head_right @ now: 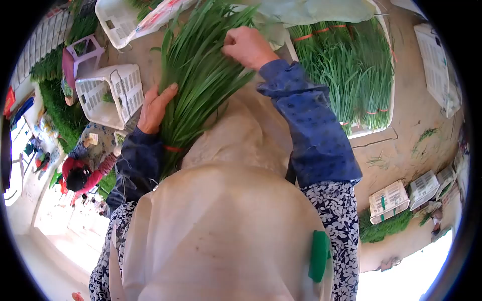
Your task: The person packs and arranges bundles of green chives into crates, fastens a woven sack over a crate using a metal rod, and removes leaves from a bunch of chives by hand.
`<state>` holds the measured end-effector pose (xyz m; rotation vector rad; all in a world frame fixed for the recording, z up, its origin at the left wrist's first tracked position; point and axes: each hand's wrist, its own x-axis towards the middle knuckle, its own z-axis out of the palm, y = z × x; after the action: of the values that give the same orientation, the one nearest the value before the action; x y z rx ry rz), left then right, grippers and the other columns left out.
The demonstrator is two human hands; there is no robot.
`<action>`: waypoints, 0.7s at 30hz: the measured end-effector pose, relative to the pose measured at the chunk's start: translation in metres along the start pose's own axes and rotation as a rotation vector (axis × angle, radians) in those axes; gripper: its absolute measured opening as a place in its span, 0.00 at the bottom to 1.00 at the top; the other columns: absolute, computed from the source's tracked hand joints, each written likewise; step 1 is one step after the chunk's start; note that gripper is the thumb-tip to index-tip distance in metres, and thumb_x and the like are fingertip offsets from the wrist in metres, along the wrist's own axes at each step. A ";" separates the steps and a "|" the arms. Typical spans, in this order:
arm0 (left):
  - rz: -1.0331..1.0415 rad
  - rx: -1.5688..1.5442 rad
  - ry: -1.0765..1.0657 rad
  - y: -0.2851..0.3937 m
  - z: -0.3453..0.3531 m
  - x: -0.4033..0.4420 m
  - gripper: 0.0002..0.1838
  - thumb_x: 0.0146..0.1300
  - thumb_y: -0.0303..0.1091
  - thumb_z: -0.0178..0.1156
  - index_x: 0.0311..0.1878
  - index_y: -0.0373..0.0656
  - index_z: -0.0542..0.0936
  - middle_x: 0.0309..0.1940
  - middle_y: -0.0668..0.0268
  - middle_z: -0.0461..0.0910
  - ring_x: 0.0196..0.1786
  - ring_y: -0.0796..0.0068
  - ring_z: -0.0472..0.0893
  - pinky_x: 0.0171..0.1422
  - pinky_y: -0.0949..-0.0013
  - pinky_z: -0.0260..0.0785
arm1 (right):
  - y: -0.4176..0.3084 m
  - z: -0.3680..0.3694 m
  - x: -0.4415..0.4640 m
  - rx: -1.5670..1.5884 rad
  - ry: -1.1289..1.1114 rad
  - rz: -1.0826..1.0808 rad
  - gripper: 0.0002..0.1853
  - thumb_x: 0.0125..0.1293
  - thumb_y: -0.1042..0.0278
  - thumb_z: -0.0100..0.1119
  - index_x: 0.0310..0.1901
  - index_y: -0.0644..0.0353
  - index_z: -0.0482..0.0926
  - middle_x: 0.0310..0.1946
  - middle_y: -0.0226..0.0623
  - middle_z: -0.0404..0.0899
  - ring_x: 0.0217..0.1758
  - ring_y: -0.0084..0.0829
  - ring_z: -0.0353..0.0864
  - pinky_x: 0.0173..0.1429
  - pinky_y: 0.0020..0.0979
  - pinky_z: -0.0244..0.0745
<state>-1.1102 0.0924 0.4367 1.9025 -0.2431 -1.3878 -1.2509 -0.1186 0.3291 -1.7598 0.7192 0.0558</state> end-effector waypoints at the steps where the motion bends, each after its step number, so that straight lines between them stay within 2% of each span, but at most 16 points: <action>1: -0.026 -0.055 0.027 0.000 0.000 -0.005 0.19 0.64 0.36 0.55 0.53 0.32 0.71 0.41 0.64 0.77 0.41 0.78 0.75 0.46 0.74 0.68 | 0.004 0.003 0.000 0.122 -0.020 -0.019 0.16 0.54 0.58 0.60 0.33 0.65 0.78 0.20 0.36 0.77 0.23 0.26 0.76 0.31 0.30 0.71; 2: -0.050 -0.112 0.052 0.001 0.002 -0.011 0.19 0.64 0.35 0.55 0.53 0.32 0.71 0.40 0.65 0.77 0.41 0.78 0.75 0.46 0.74 0.68 | -0.007 -0.006 -0.004 0.145 0.104 -0.036 0.15 0.50 0.57 0.60 0.29 0.63 0.79 0.23 0.46 0.78 0.30 0.44 0.78 0.37 0.37 0.72; 3: -0.050 -0.121 0.060 0.001 0.004 -0.016 0.19 0.64 0.35 0.55 0.53 0.32 0.71 0.40 0.65 0.77 0.41 0.78 0.75 0.46 0.74 0.68 | -0.007 -0.013 -0.002 0.141 0.095 -0.040 0.15 0.50 0.57 0.60 0.29 0.63 0.79 0.23 0.46 0.78 0.30 0.44 0.78 0.37 0.37 0.72; 5: -0.036 -0.150 0.118 0.001 0.003 -0.027 0.18 0.64 0.34 0.55 0.53 0.32 0.71 0.41 0.65 0.77 0.41 0.78 0.75 0.46 0.75 0.68 | 0.006 -0.034 0.010 0.028 0.322 -0.029 0.20 0.54 0.51 0.60 0.35 0.63 0.77 0.24 0.35 0.77 0.24 0.25 0.75 0.33 0.31 0.71; 7: -0.054 -0.157 0.139 -0.002 0.001 -0.037 0.18 0.64 0.34 0.55 0.53 0.32 0.71 0.40 0.65 0.77 0.40 0.79 0.75 0.45 0.75 0.68 | 0.019 -0.077 0.032 0.434 0.273 0.155 0.13 0.50 0.73 0.55 0.40 0.67 0.72 0.38 0.51 0.75 0.40 0.45 0.76 0.43 0.37 0.72; 9: -0.071 -0.162 0.155 -0.009 -0.002 -0.044 0.18 0.64 0.34 0.55 0.52 0.32 0.71 0.40 0.65 0.77 0.40 0.79 0.75 0.45 0.75 0.68 | 0.008 -0.109 0.039 0.429 0.544 0.160 0.10 0.49 0.75 0.54 0.36 0.67 0.73 0.31 0.50 0.76 0.35 0.43 0.77 0.39 0.36 0.72; 10: -0.080 -0.151 0.167 -0.011 -0.006 -0.045 0.18 0.64 0.35 0.55 0.52 0.33 0.72 0.40 0.65 0.77 0.40 0.80 0.75 0.44 0.76 0.68 | 0.026 -0.104 0.044 0.428 0.542 0.160 0.10 0.49 0.75 0.54 0.36 0.67 0.73 0.31 0.50 0.76 0.35 0.43 0.77 0.39 0.36 0.72; 11: -0.086 -0.137 0.179 -0.014 -0.010 -0.046 0.18 0.64 0.35 0.55 0.52 0.33 0.72 0.39 0.66 0.77 0.39 0.80 0.75 0.44 0.76 0.68 | 0.053 -0.090 0.051 -0.179 0.682 -0.066 0.08 0.50 0.76 0.54 0.33 0.67 0.73 0.30 0.48 0.76 0.34 0.42 0.77 0.38 0.37 0.72; 12: -0.077 -0.139 0.177 -0.011 -0.015 -0.044 0.18 0.64 0.35 0.55 0.52 0.33 0.72 0.39 0.66 0.77 0.39 0.80 0.75 0.44 0.76 0.68 | 0.046 -0.086 0.058 -0.797 0.783 -0.298 0.06 0.50 0.76 0.54 0.31 0.66 0.72 0.28 0.47 0.76 0.32 0.41 0.77 0.36 0.37 0.72; 14: -0.027 -0.082 0.201 -0.016 -0.026 -0.041 0.18 0.64 0.37 0.56 0.50 0.33 0.73 0.38 0.66 0.77 0.38 0.81 0.74 0.43 0.77 0.68 | 0.012 -0.062 0.049 -0.483 0.571 -0.515 0.11 0.49 0.77 0.53 0.37 0.66 0.74 0.34 0.49 0.76 0.38 0.45 0.76 0.40 0.40 0.73; 16: -0.018 -0.081 0.188 -0.019 -0.028 -0.041 0.18 0.64 0.38 0.56 0.50 0.33 0.73 0.38 0.66 0.77 0.38 0.81 0.74 0.43 0.77 0.68 | -0.035 -0.033 0.021 -0.465 0.240 -0.150 0.23 0.54 0.48 0.59 0.38 0.62 0.77 0.27 0.34 0.78 0.27 0.26 0.75 0.35 0.31 0.71; 18: -0.012 -0.079 0.172 -0.017 -0.032 -0.040 0.19 0.64 0.38 0.57 0.50 0.33 0.73 0.38 0.66 0.77 0.38 0.81 0.74 0.43 0.77 0.67 | -0.054 0.005 0.010 -0.384 0.113 -0.066 0.21 0.52 0.53 0.62 0.40 0.63 0.76 0.27 0.34 0.77 0.30 0.27 0.76 0.35 0.29 0.70; 19: 0.018 -0.086 0.161 -0.014 -0.037 -0.035 0.19 0.64 0.38 0.57 0.50 0.33 0.73 0.38 0.66 0.77 0.38 0.81 0.74 0.42 0.76 0.67 | -0.052 0.020 0.016 -0.397 0.128 -0.059 0.21 0.52 0.53 0.62 0.40 0.63 0.76 0.27 0.34 0.77 0.30 0.27 0.76 0.35 0.29 0.70; 21: 0.058 -0.100 0.146 -0.004 -0.050 -0.024 0.18 0.64 0.38 0.57 0.50 0.33 0.73 0.38 0.66 0.77 0.38 0.81 0.74 0.42 0.76 0.67 | -0.048 0.042 0.033 0.137 0.216 -0.063 0.17 0.47 0.57 0.63 0.33 0.62 0.77 0.29 0.43 0.79 0.34 0.43 0.78 0.39 0.38 0.72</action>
<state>-1.0768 0.1311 0.4575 1.8881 -0.1535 -1.1948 -1.1874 -0.0894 0.3438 -1.6707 0.8029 -0.2244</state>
